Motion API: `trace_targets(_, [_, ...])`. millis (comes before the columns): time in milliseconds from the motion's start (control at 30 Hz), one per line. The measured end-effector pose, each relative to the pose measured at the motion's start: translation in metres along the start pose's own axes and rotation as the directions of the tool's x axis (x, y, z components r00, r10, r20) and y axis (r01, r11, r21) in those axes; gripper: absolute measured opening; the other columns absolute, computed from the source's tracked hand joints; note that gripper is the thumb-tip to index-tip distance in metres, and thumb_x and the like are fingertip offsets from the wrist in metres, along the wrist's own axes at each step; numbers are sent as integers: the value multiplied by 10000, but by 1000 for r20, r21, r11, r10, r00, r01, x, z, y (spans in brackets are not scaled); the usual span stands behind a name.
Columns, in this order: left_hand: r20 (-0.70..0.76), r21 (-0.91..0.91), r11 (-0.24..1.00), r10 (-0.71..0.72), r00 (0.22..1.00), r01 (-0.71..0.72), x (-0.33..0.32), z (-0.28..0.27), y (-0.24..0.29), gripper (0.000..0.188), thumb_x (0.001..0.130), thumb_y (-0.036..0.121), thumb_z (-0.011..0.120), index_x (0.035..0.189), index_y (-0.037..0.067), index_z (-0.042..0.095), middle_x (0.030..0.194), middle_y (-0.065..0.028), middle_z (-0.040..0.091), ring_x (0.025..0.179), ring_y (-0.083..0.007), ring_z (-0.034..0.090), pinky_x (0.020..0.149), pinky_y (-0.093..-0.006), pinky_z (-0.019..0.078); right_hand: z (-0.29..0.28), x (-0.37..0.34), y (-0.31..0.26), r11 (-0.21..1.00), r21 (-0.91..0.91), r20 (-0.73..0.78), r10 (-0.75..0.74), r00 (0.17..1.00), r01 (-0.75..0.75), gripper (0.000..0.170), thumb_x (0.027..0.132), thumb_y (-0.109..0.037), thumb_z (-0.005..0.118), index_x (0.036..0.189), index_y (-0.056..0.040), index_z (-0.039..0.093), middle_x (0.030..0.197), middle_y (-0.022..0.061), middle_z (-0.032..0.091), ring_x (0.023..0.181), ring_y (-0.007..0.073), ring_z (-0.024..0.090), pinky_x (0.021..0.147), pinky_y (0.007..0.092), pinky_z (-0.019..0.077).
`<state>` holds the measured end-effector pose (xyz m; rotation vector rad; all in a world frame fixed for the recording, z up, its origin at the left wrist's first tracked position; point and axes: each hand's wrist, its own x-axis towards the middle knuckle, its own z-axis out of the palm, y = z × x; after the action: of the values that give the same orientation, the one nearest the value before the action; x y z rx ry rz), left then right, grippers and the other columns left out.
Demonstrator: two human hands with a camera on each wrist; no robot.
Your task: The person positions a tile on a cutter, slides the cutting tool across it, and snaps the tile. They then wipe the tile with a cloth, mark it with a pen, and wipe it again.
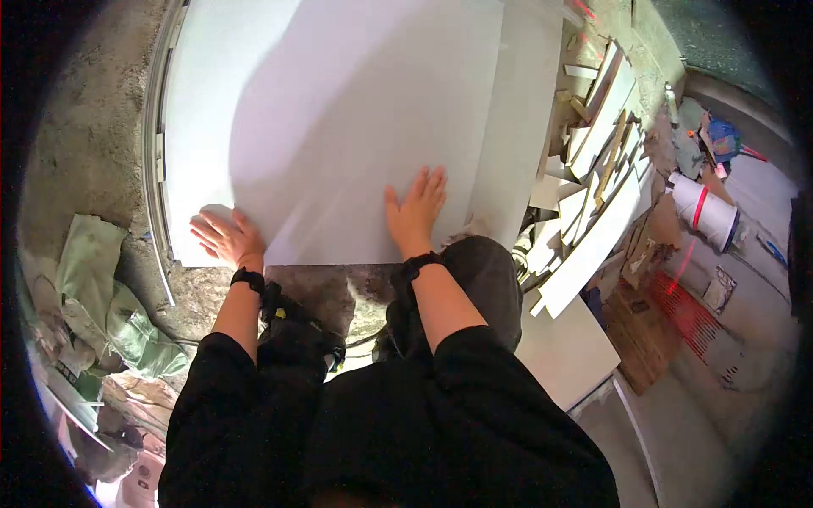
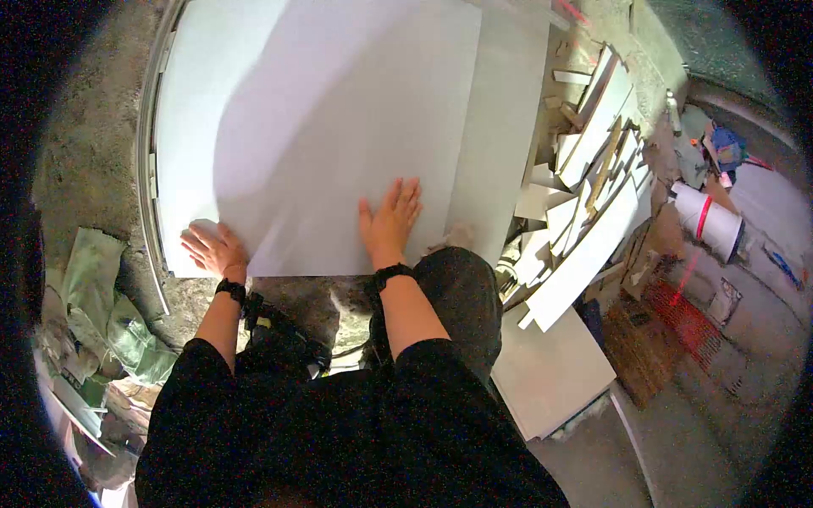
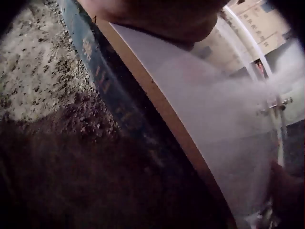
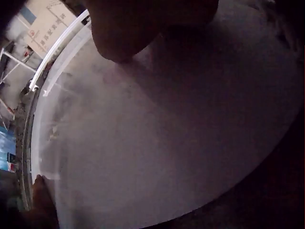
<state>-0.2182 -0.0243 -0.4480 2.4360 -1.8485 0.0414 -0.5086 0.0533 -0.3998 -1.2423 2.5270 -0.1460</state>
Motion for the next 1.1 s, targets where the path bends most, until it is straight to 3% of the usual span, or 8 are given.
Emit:
trace_targets(367, [-7, 13, 998, 54, 999, -54, 0, 6, -2, 697, 866, 505, 347, 1372, 51, 194, 1407, -259, 127, 1309, -391, 121, 1029, -516, 158, -2, 23, -28, 979, 148, 41, -146, 988, 139, 734, 827, -389, 518, 1365, -27, 174, 1417, 258, 49, 1318, 391, 73, 1054, 503, 98])
trace_targets(500, [36, 18, 1000, 15, 999, -16, 0, -2, 7, 702, 868, 508, 343, 1377, 54, 177, 1410, -257, 117, 1309, -392, 119, 1026, -520, 165, -31, 15, -12, 974, 220, 51, -67, 996, 54, 711, 832, -364, 522, 1361, -23, 190, 1415, 260, 64, 1312, 401, 94, 1051, 513, 100])
trace_targets(567, [28, 24, 999, 22, 999, -23, -1, 4, -2, 705, 866, 510, 346, 1378, 57, 174, 1412, -253, 115, 1310, -391, 116, 1021, -524, 167, -47, 14, 21, 954, 287, -84, -61, 995, 82, 661, 859, -329, 495, 1355, -8, 198, 1414, 261, 76, 1311, 400, 103, 1055, 500, 101])
trace_targets(733, [28, 2, 1000, -1, 1000, 1, -1, 2, 0, 727, 847, 533, 361, 1375, 69, 178, 1418, -228, 126, 1311, -381, 118, 989, -538, 189, -184, -7, 87, 794, 539, -146, 417, 897, -281, 529, 921, -237, 416, 1311, 74, 241, 1384, 232, 234, 1299, 309, 208, 1054, 364, 173])
trace_targets(867, [7, 7, 999, -32, 999, 32, -1, 5, 0, 732, 840, 538, 366, 1366, 58, 197, 1415, -235, 126, 1310, -382, 119, 995, -534, 188, -167, -56, 124, 785, 392, -234, 590, 773, -480, 460, 907, -254, 403, 1262, 35, 359, 1279, 185, 417, 1206, 291, 366, 1001, 339, 268])
trace_targets(933, [-35, 28, 1000, 2, 999, -1, 0, 11, -7, 726, 840, 534, 369, 1362, 54, 213, 1414, -235, 133, 1306, -384, 134, 999, -529, 193, -149, -61, 122, 710, 434, 186, 532, 826, -555, 506, 880, -360, 452, 1156, 64, 458, 1129, 256, 507, 1057, 354, 484, 906, 385, 361])
trace_targets(1033, [-36, 30, 999, -28, 999, 29, -1, 0, -1, 706, 843, 516, 380, 1358, 55, 233, 1414, -228, 148, 1314, -368, 132, 1011, -511, 197, -130, -70, 106, 854, 316, 118, 396, 911, -413, 463, 851, -398, 474, 1047, 13, 557, 994, 230, 579, 946, 369, 539, 823, 398, 410])
trace_targets(1100, [-28, -12, 1000, -24, 999, 24, -1, -2, -1, 695, 844, 483, 405, 1358, 47, 234, 1423, -218, 134, 1326, -349, 112, 1027, -500, 181, -161, -83, 76, 947, 111, 256, 265, 930, -300, 460, 826, -425, 500, 1004, -11, 588, 970, 211, 595, 928, 373, 547, 804, 395, 423])
